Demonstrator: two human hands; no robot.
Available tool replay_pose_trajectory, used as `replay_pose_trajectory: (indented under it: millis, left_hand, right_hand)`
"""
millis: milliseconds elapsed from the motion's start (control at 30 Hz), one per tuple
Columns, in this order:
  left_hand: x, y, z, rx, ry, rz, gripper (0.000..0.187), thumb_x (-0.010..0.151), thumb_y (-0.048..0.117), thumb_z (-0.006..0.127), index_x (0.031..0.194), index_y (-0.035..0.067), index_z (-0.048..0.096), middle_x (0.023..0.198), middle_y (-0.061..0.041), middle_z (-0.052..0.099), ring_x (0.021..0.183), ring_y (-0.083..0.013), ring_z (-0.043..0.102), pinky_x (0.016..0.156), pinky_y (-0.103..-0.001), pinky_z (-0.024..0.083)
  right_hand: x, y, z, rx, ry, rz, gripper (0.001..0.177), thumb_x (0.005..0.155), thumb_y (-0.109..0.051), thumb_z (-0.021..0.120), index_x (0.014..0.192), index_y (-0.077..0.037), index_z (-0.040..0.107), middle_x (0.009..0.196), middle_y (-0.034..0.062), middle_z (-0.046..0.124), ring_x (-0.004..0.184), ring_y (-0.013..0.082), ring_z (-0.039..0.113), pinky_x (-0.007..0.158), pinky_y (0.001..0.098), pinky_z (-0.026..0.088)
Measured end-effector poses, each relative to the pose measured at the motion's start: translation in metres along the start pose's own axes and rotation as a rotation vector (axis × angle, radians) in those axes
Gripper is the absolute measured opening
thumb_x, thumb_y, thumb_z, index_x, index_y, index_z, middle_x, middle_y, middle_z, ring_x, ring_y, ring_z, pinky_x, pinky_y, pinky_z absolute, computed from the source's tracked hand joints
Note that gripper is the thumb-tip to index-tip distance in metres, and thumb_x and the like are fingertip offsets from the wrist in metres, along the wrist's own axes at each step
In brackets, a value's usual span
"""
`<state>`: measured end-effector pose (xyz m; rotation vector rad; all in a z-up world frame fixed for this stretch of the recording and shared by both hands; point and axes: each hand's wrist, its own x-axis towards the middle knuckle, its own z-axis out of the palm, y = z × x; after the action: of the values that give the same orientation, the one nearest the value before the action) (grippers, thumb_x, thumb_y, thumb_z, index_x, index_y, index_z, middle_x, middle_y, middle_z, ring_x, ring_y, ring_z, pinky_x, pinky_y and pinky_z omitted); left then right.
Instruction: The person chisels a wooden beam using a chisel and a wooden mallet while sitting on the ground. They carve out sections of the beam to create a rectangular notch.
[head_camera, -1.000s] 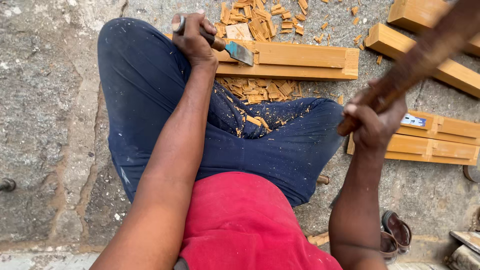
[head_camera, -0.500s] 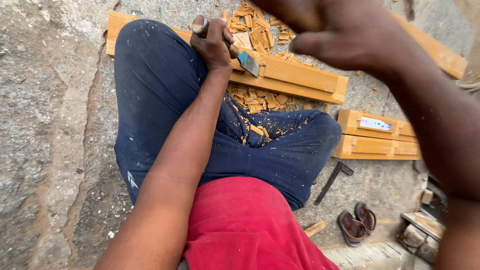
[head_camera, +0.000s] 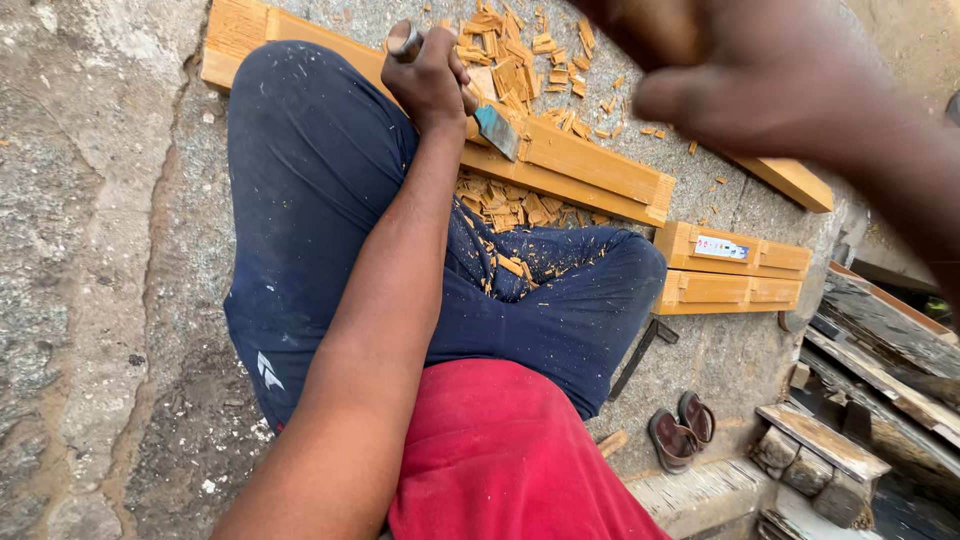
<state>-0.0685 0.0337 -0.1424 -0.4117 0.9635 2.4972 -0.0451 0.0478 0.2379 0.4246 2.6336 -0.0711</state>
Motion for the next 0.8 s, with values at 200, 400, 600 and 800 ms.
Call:
replay_pose_trajectory:
  millis: [200,400,600,800]
  left_hand:
    - [0.006,-0.025,-0.011,0.305,0.12,-0.037,0.009,0.079,0.003,0.064,0.08,-0.004,0.059,0.055,-0.007,0.065,0.04,-0.0155,0.061,0.036,-0.035,0.048]
    - [0.011,-0.03,-0.011,0.067,0.064,0.05,0.017,0.079,0.005,0.065,0.094,-0.004,0.062,0.051,-0.008,0.057,0.037,-0.0164,0.055,0.034,-0.038,0.048]
    - [0.011,-0.033,-0.018,0.189,0.164,-0.157,0.019,0.088,0.005,0.063,0.088,-0.014,0.063,0.057,-0.013,0.063,0.039,-0.0196,0.056,0.033,-0.042,0.038]
    - [0.004,-0.023,-0.01,0.063,0.079,-0.039,0.018,0.082,0.005,0.068,0.086,-0.009,0.058,0.051,-0.011,0.055,0.035,-0.02,0.052,0.032,-0.044,0.043]
  right_hand:
    - [0.02,0.02,0.022,0.04,-0.572,0.498,0.04,0.086,-0.021,0.073,0.119,-0.002,0.062,0.089,0.0246,0.071,0.078,0.0398,0.072,0.068,0.0532,0.058]
    - [0.01,0.029,0.0,0.027,-0.34,0.59,0.04,0.088,-0.021,0.073,0.121,0.002,0.066,0.084,0.0285,0.069,0.075,0.0444,0.071,0.068,0.0558,0.057]
    - [0.027,0.027,0.043,-0.248,-0.447,0.183,0.048,0.085,-0.03,0.076,0.12,0.0,0.061,0.089,0.0276,0.072,0.083,0.0408,0.071,0.08,0.0504,0.056]
    - [0.031,0.042,0.031,-0.168,-0.359,0.285,0.047,0.082,-0.034,0.08,0.11,0.002,0.069,0.092,0.0234,0.071,0.079,0.0377,0.069,0.071,0.0508,0.055]
